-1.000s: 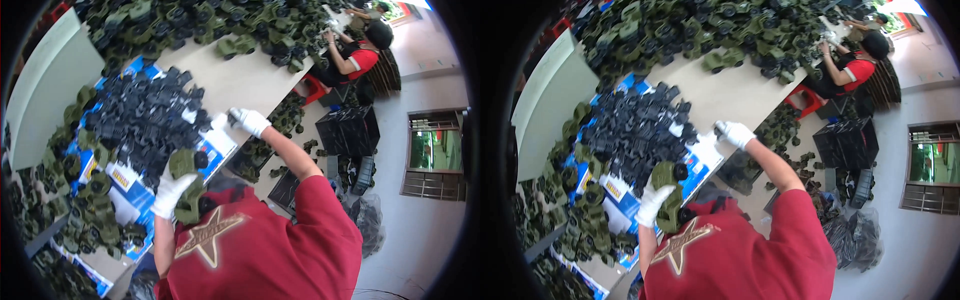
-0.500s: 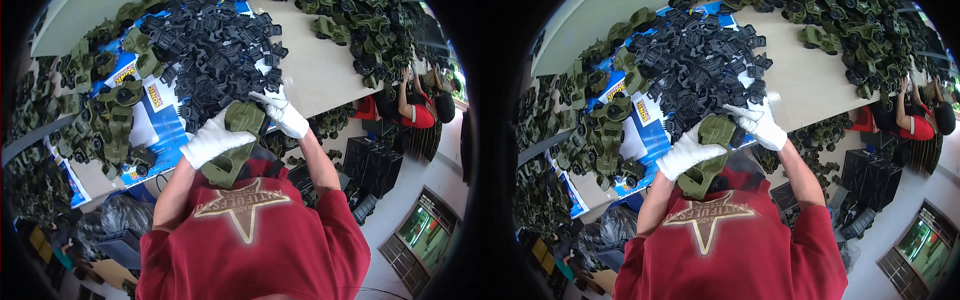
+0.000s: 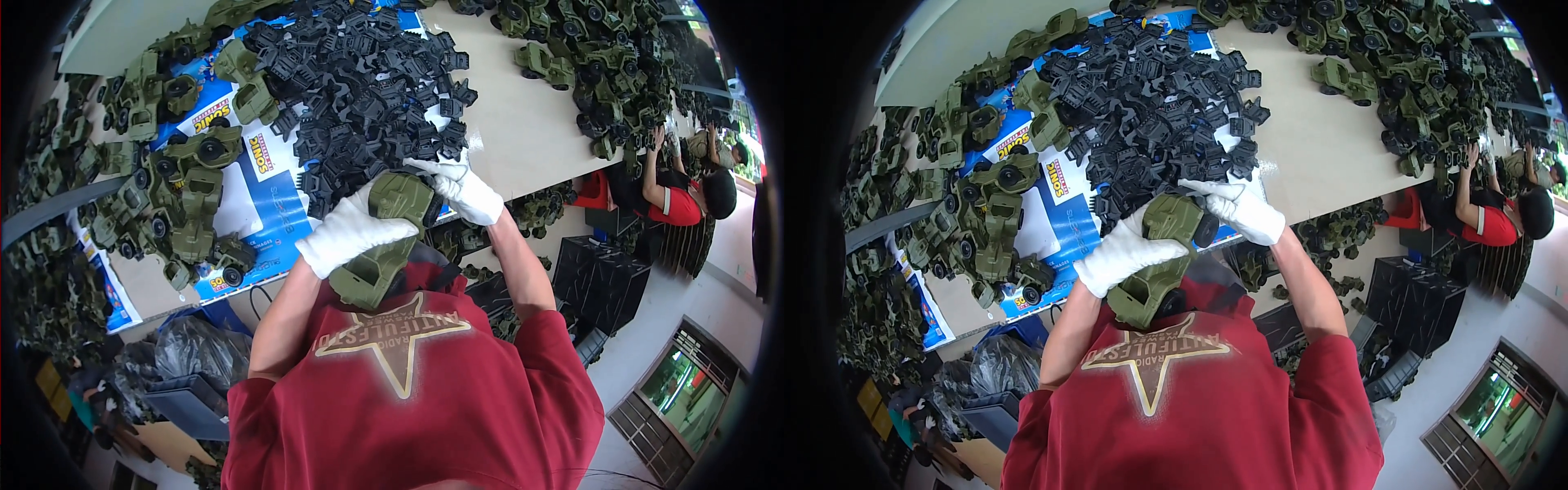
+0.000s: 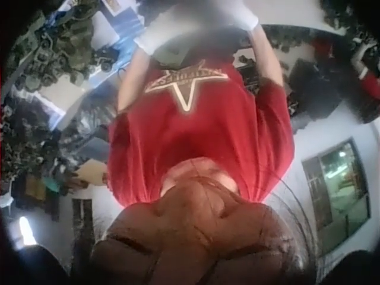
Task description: The person assembles black plastic chassis parts onto green toy vehicle bodies by hand at a factory workstation.
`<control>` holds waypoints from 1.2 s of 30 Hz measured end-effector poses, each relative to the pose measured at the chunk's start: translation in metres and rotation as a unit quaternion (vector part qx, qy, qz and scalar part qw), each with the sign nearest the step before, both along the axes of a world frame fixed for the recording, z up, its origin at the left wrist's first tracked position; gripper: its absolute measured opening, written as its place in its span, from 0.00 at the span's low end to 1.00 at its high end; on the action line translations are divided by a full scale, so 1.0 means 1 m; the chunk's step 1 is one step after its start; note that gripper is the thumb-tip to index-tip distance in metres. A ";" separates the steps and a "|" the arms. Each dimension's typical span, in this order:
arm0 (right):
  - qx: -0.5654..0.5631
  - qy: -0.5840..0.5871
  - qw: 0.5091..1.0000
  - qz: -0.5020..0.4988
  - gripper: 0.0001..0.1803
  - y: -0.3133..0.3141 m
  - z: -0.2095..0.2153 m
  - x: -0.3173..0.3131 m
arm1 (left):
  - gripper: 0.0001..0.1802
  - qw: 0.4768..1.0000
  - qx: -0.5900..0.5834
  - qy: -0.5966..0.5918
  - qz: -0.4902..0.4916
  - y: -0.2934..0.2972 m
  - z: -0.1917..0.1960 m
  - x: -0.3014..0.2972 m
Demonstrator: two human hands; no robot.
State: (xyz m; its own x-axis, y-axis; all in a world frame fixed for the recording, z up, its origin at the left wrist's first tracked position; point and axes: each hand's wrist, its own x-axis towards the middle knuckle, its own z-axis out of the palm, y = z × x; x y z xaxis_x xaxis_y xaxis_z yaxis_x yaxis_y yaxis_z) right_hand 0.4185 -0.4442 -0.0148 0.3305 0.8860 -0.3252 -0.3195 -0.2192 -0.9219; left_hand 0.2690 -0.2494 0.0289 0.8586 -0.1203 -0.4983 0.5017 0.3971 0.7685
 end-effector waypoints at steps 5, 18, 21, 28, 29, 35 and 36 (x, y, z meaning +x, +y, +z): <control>0.044 0.056 0.996 -0.045 0.35 0.009 0.005 -0.010 | 0.39 0.999 -0.017 -0.019 0.025 0.001 -0.004 -0.007; -0.088 -0.068 0.993 0.031 0.28 0.014 0.022 -0.005 | 0.38 0.999 -0.017 -0.026 0.022 0.009 0.000 -0.020; -0.052 -0.136 0.989 0.019 0.26 0.022 0.021 -0.006 | 0.47 0.998 0.029 -0.029 0.049 0.004 -0.013 -0.021; -0.020 -0.229 0.969 -0.093 0.21 0.046 0.025 -0.053 | 0.68 0.853 0.476 -0.184 0.111 -0.002 -0.046 -0.037; -0.022 -0.233 0.969 -0.077 0.21 0.048 0.029 -0.054 | 0.68 0.851 0.480 -0.183 0.111 0.001 -0.046 -0.033; 0.006 -0.330 0.933 -0.146 0.43 0.051 0.017 -0.084 | 0.49 0.936 0.147 -0.223 0.228 -0.003 -0.058 -0.022; 0.006 -0.327 0.934 -0.145 0.43 0.049 0.015 -0.088 | 0.49 0.937 0.148 -0.220 0.229 -0.007 -0.058 -0.027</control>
